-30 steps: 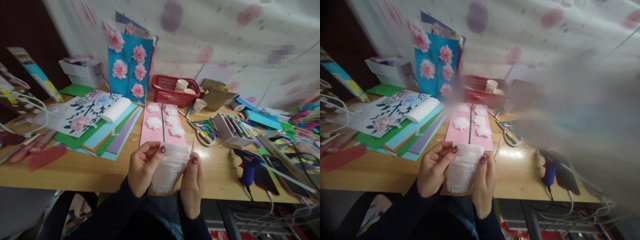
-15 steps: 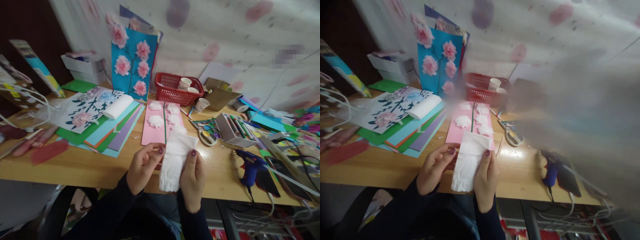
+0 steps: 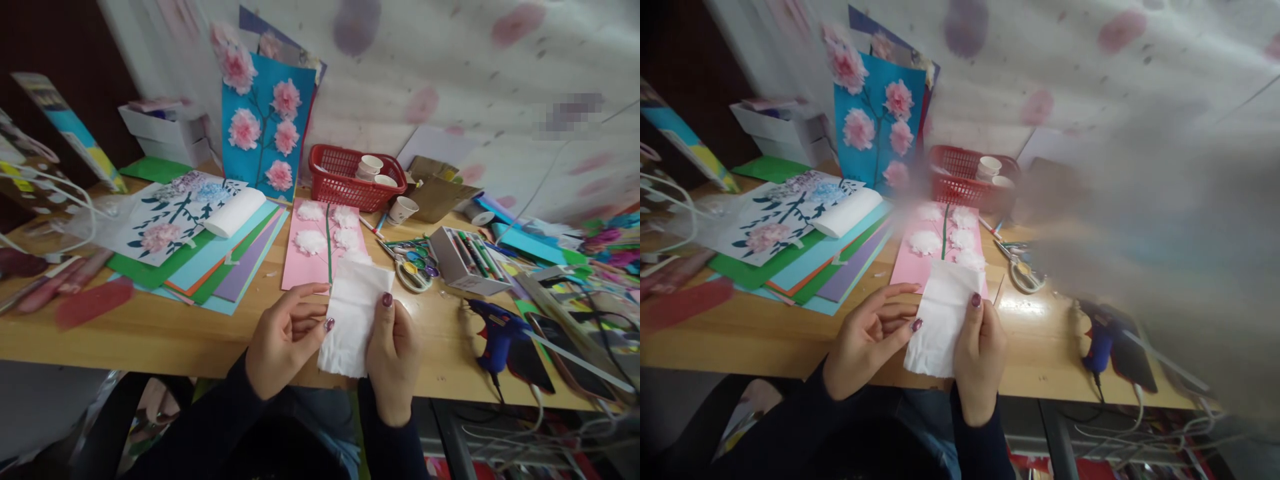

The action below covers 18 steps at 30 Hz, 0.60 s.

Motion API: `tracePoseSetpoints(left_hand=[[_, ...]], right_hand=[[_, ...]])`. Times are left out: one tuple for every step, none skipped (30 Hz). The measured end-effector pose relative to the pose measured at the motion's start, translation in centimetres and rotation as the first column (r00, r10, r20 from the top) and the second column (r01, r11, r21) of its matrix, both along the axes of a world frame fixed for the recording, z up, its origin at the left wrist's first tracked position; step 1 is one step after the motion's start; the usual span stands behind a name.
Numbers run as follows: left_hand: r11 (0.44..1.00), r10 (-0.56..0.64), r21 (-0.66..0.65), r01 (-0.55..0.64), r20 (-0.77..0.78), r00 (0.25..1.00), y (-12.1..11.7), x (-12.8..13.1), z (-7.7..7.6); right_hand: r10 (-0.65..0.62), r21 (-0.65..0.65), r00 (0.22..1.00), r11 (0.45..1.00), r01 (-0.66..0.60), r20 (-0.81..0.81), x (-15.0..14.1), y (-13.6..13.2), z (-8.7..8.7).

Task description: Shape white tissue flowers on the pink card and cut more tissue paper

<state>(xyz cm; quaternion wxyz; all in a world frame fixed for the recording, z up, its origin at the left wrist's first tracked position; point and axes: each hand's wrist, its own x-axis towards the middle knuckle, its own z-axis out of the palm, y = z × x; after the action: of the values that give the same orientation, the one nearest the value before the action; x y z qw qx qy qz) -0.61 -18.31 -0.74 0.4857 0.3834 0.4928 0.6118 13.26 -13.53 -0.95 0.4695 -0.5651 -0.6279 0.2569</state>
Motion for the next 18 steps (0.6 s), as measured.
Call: tracePoseSetpoints(left_hand=[[1.0,-0.024,0.016,0.024,-0.005,1.0,0.0,-0.07,-0.08],[0.998,-0.06,0.033,0.06,-0.014,0.998,0.0,-0.13,-0.16],[0.994,-0.101,0.047,0.102,-0.027,0.995,0.01,-0.19,-0.23],[0.988,-0.144,0.054,0.146,-0.044,0.989,0.02,-0.24,-0.3],[0.981,-0.184,0.056,0.187,-0.062,0.981,0.04,-0.28,-0.35],[0.974,-0.218,0.053,0.222,-0.077,0.973,0.06,-0.32,-0.4],[0.969,-0.24,0.044,0.245,-0.085,0.967,0.09,-0.35,-0.45],[0.966,-0.254,0.026,0.257,-0.083,0.964,0.13,-0.38,-0.49],[0.965,-0.26,0.003,0.261,-0.078,0.962,0.18,-0.41,-0.54],[0.965,-0.261,-0.023,0.26,-0.075,0.962,0.22,-0.44,-0.58],[0.967,-0.253,-0.047,0.25,-0.078,0.964,0.27,-0.47,-0.62],[0.97,-0.24,-0.065,0.235,-0.09,0.967,0.31,-0.51,-0.63],[0.973,-0.224,-0.074,0.217,-0.109,0.969,0.35,-0.55,-0.61],[0.976,-0.212,-0.074,0.204,-0.128,0.969,0.4,-0.58,-0.58],[0.978,-0.205,-0.07,0.197,-0.138,0.969,0.44,-0.6,-0.52],[0.978,-0.206,-0.062,0.199,-0.137,0.969,0.48,-0.6,-0.46],[0.976,-0.216,-0.052,0.211,-0.126,0.968,0.52,-0.56,-0.41],[0.972,-0.233,-0.04,0.23,-0.11,0.966,0.55,-0.5,-0.37]], right_hand=[[0.0,0.0,1.0,1.0,0.0,0.002,0.01,0.11,0.04],[0.003,-0.001,1.0,1.0,-0.003,0.0,0.03,0.23,0.06],[0.008,-0.002,1.0,1.0,-0.008,-0.004,0.04,0.35,0.05],[0.017,-0.007,1.0,1.0,-0.017,-0.009,0.05,0.47,0.02],[0.026,-0.014,1.0,1.0,-0.026,-0.015,0.06,0.57,-0.01],[0.035,-0.025,0.999,0.999,-0.036,-0.022,0.08,0.65,-0.05],[0.043,-0.038,0.999,0.998,-0.044,-0.03,0.09,0.71,-0.06],[0.049,-0.056,0.998,0.997,-0.051,-0.039,0.11,0.73,-0.07],[0.057,-0.079,0.997,0.995,-0.061,-0.049,0.14,0.74,-0.06],[0.07,-0.105,0.996,0.992,-0.076,-0.06,0.17,0.72,-0.04],[0.087,-0.13,0.994,0.987,-0.096,-0.072,0.21,0.67,-0.02],[0.11,-0.154,0.991,0.981,-0.121,-0.082,0.26,0.6,-0.01],[0.135,-0.174,0.987,0.973,-0.149,-0.092,0.32,0.51,-0.02],[0.156,-0.187,0.982,0.967,-0.173,-0.104,0.37,0.4,-0.04],[0.172,-0.196,0.978,0.962,-0.193,-0.117,0.43,0.28,-0.08],[0.183,-0.204,0.973,0.956,-0.209,-0.138,0.48,0.14,-0.13],[0.194,-0.217,0.967,0.949,-0.228,-0.165,0.52,-0.02,-0.19],[0.205,-0.233,0.96,0.94,-0.248,-0.192,0.54,-0.18,-0.25]])
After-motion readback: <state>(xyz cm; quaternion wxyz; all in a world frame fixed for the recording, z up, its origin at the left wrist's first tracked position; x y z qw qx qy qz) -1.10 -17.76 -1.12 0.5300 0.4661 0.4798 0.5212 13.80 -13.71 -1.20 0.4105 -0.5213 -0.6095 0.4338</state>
